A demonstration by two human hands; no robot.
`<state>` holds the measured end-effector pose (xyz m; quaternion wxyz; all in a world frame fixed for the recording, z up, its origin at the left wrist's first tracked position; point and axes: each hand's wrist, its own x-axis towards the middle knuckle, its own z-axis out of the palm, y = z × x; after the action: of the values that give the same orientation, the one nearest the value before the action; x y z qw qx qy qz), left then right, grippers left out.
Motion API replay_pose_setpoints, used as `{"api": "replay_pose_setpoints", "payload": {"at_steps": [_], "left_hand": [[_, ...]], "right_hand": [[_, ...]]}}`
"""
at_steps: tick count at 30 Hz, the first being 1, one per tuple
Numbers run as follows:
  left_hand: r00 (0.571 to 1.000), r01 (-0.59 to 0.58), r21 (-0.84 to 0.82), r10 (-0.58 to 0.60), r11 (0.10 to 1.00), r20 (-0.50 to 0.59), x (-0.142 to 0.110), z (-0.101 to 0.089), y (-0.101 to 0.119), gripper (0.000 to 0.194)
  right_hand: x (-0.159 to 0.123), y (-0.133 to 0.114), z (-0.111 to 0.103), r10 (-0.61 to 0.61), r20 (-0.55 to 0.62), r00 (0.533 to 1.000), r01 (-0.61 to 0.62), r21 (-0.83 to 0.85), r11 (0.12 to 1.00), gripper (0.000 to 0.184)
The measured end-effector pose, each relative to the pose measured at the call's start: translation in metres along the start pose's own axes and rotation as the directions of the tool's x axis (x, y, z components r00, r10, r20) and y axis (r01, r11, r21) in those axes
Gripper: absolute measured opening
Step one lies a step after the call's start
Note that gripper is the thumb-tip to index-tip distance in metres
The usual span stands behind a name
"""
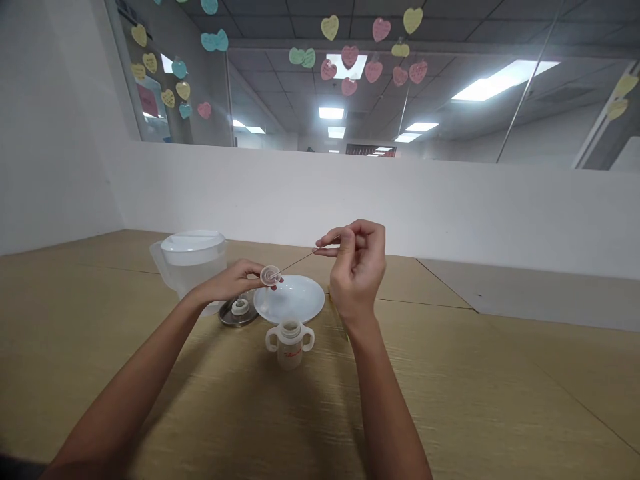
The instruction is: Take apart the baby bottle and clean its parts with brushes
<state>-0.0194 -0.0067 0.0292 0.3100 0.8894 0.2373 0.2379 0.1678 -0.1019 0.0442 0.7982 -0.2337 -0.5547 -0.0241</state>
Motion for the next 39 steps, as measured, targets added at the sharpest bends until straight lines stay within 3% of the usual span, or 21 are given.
{"api": "replay_pose_setpoints", "payload": {"at_steps": [9, 15, 20, 27, 34, 39], "left_hand": [[1.0, 0.008, 0.014, -0.008, 1.0, 0.0, -0.002, 0.001, 0.007, 0.025], [0.999, -0.024, 0.108, 0.026, 0.994, -0.018, -0.004, -0.001, 0.007, 0.026], [0.998, -0.026, 0.161, 0.035, 0.987, -0.058, -0.006, -0.003, 0.004, 0.028], [1.0, -0.016, 0.211, 0.018, 0.977, -0.006, -0.003, 0.001, 0.001, 0.034], [0.999, -0.038, 0.155, 0.038, 0.987, 0.0, -0.003, 0.002, 0.002, 0.03], [1.0, -0.008, 0.163, 0.011, 0.987, -0.019, -0.004, 0.001, 0.004, 0.036]], "right_hand": [[-0.004, -0.001, 0.004, 0.032, 0.022, 0.999, -0.031, -0.023, 0.999, 0.01], [-0.016, 0.009, 0.018, 0.003, 0.088, 0.996, -0.005, 0.026, 1.0, 0.005], [-0.026, 0.024, 0.028, 0.07, 0.095, 0.993, -0.075, 0.053, 0.996, 0.006], [-0.04, 0.031, 0.04, 0.134, 0.157, 0.978, -0.138, 0.013, 0.99, 0.009], [-0.047, 0.04, 0.047, 0.194, 0.142, 0.971, -0.21, 0.106, 0.972, 0.012], [-0.05, 0.044, 0.049, 0.214, 0.187, 0.959, -0.222, 0.022, 0.975, 0.012]]}}
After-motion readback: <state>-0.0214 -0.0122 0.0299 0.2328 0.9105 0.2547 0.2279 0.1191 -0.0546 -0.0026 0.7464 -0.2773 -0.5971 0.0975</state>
